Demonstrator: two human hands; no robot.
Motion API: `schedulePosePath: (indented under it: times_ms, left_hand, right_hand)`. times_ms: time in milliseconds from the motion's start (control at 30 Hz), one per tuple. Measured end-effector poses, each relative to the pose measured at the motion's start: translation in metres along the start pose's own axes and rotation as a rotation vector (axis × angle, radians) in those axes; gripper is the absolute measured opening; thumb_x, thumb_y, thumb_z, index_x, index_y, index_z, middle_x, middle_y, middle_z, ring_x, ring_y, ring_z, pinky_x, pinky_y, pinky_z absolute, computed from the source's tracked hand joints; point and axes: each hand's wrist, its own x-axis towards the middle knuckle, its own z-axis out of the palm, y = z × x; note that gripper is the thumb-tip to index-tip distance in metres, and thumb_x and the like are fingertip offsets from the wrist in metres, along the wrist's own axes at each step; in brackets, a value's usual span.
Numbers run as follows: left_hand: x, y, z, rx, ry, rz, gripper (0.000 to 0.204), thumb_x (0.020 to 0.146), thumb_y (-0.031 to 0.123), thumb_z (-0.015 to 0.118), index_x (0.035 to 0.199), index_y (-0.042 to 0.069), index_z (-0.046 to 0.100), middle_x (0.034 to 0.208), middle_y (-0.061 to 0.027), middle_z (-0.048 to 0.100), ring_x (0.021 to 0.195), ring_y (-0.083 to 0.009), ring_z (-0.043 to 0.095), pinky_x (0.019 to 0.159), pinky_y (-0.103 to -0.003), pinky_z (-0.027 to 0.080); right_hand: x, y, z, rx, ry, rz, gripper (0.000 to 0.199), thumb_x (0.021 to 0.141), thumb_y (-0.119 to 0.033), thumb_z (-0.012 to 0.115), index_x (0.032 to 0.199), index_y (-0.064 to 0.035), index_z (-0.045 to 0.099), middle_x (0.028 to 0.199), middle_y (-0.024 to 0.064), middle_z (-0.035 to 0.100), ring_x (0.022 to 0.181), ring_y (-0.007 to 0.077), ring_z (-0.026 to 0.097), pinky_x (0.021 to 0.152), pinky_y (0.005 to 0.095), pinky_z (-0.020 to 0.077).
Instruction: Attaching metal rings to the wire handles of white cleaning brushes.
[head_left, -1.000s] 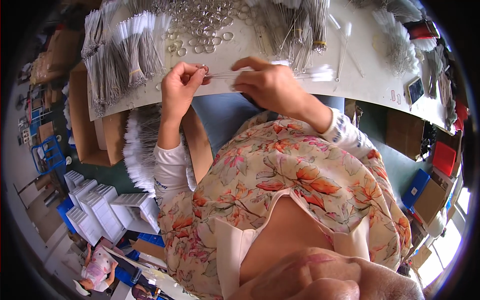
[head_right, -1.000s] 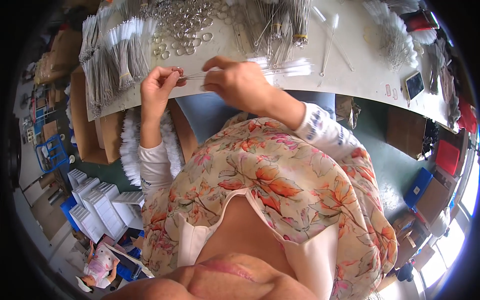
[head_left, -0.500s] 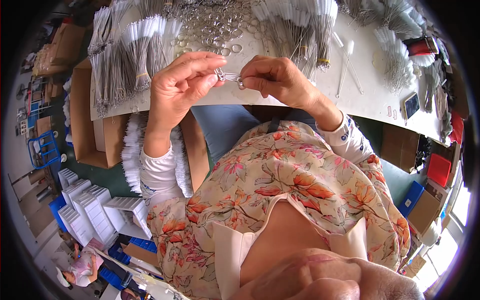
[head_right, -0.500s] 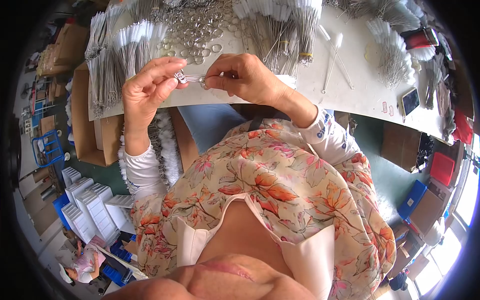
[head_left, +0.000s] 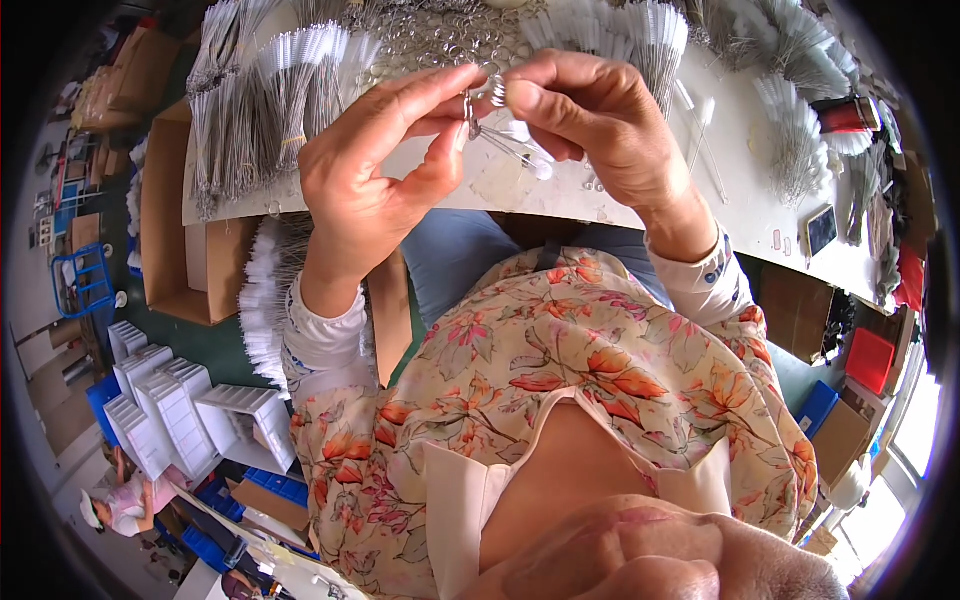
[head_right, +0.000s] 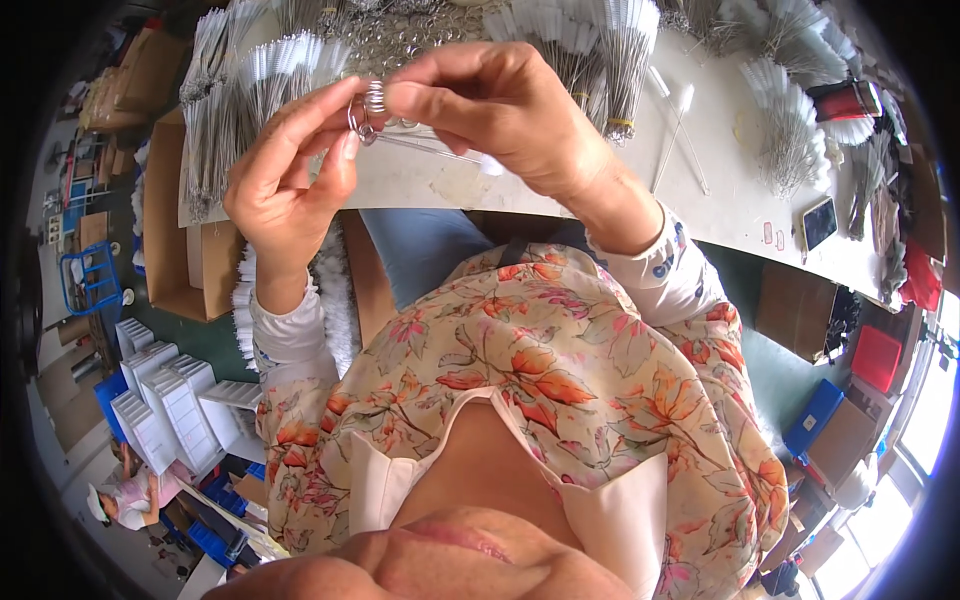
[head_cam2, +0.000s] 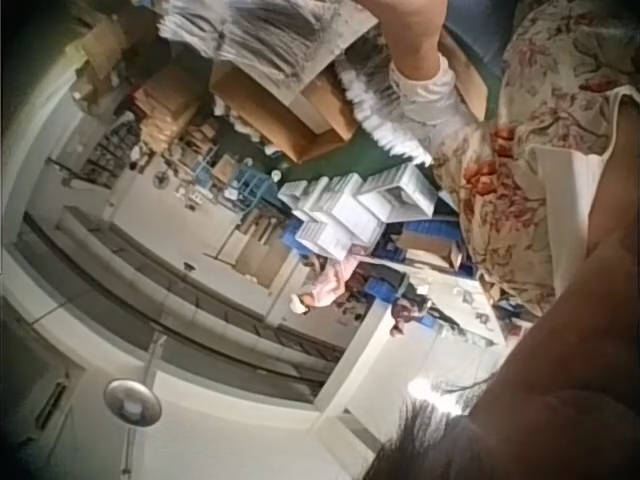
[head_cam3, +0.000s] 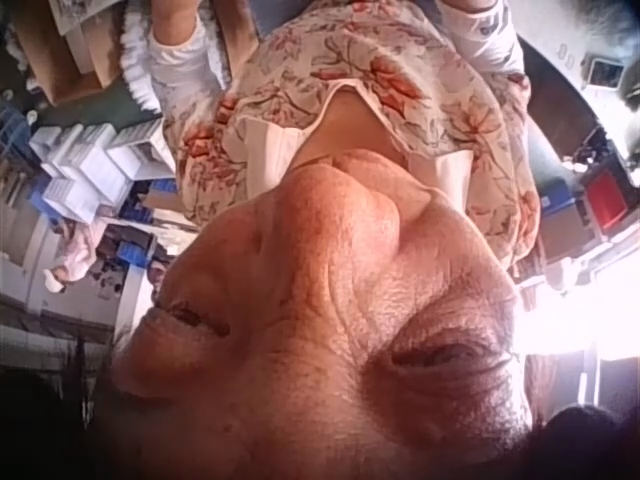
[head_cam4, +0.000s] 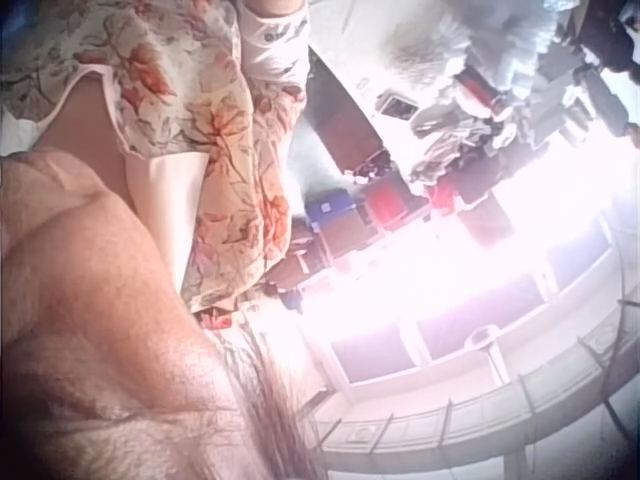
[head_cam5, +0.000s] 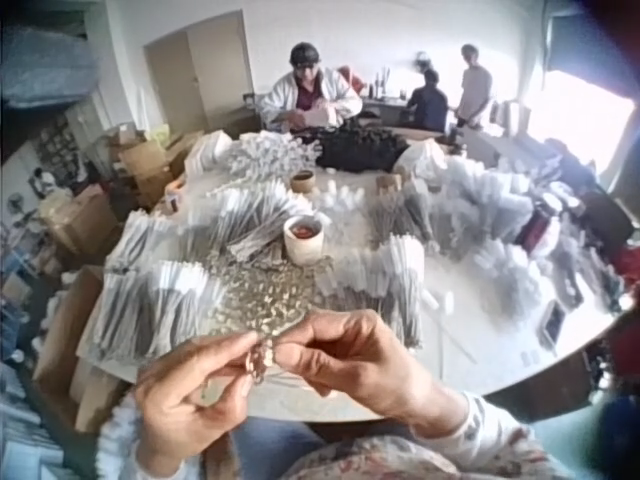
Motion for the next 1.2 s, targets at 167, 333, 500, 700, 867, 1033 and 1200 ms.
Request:
schedulePosePath:
  times_ms: [167,333,500,700,867,1033,1200]
  left_hand:
    - [0.010,0.004,-0.001,0.085,0.035,0.070,0.034,0.073,-0.010,0.062,0.105,0.000,0.064,0.097,-0.0098,0.066,0.078,-0.0150,0.066,0.071,-0.023,0.055]
    - [0.022,0.007,-0.012,0.011,-0.013,0.069,0.034,0.074,-0.010,0.061,0.106,0.000,0.063,0.095,-0.0092,0.067,0.079,-0.0127,0.065,0.069,-0.023,0.055]
    - [0.035,0.017,-0.022,0.000,-0.242,-0.127,0.023,0.085,0.001,0.058,0.107,-0.002,0.061,0.092,-0.0074,0.063,0.080,-0.0110,0.059,0.070,-0.022,0.048]
    - [0.024,0.002,-0.022,0.004,-0.248,-0.290,0.015,0.084,0.002,0.059,0.098,-0.001,0.064,0.078,-0.0045,0.062,0.060,-0.0068,0.055,0.053,-0.020,0.046]
    - [0.020,0.012,-0.021,-0.358,-0.234,-0.512,0.014,0.091,0.011,0.054,0.098,0.001,0.062,0.068,0.0005,0.054,0.054,-0.0043,0.047,0.049,-0.020,0.039]
    - [0.006,0.020,-0.034,-0.197,-0.215,-0.511,0.017,0.092,0.011,0.051,0.105,0.002,0.059,0.073,-0.0022,0.058,0.050,-0.0040,0.045,0.046,-0.019,0.039]
    - [0.001,0.026,-0.046,-0.340,-0.252,-0.662,0.016,0.092,0.012,0.051,0.098,0.002,0.062,0.074,-0.0038,0.061,0.051,-0.0047,0.049,0.047,-0.020,0.042]
  right_hand:
    - [0.005,-0.009,0.014,-0.013,0.077,-0.073,0.016,0.084,-0.018,0.066,0.091,-0.0031,0.068,0.067,-0.0030,0.058,0.057,0.0020,0.046,0.050,0.0185,0.0369]
    - [0.004,-0.010,0.012,-0.160,0.041,-0.118,0.013,0.084,-0.013,0.065,0.092,-0.0021,0.065,0.069,-0.0025,0.056,0.057,0.0032,0.046,0.050,0.0180,0.0365]
    - [0.001,-0.004,0.009,-0.215,0.108,-0.194,0.012,0.083,-0.011,0.066,0.092,-0.0023,0.065,0.072,-0.0025,0.059,0.060,0.0024,0.049,0.052,0.0178,0.0396]
    - [-0.002,0.000,0.010,-0.123,0.099,-0.123,0.014,0.083,-0.011,0.066,0.094,-0.0018,0.065,0.071,-0.0028,0.059,0.062,0.0018,0.050,0.053,0.0179,0.0411]
    - [0.002,0.008,0.007,-0.075,0.058,-0.091,0.015,0.085,-0.010,0.064,0.098,-0.0024,0.063,0.068,-0.0027,0.055,0.057,0.0032,0.047,0.048,0.0169,0.0348]
    - [0.005,0.007,0.019,-0.078,-0.061,-0.097,0.014,0.086,-0.009,0.063,0.098,-0.0026,0.064,0.069,-0.0023,0.056,0.057,0.0037,0.048,0.049,0.0170,0.0356]
    - [0.008,0.013,0.030,-0.034,-0.072,-0.111,0.015,0.084,-0.012,0.065,0.093,0.0000,0.065,0.071,-0.0005,0.059,0.059,0.0047,0.051,0.053,0.0191,0.0413]
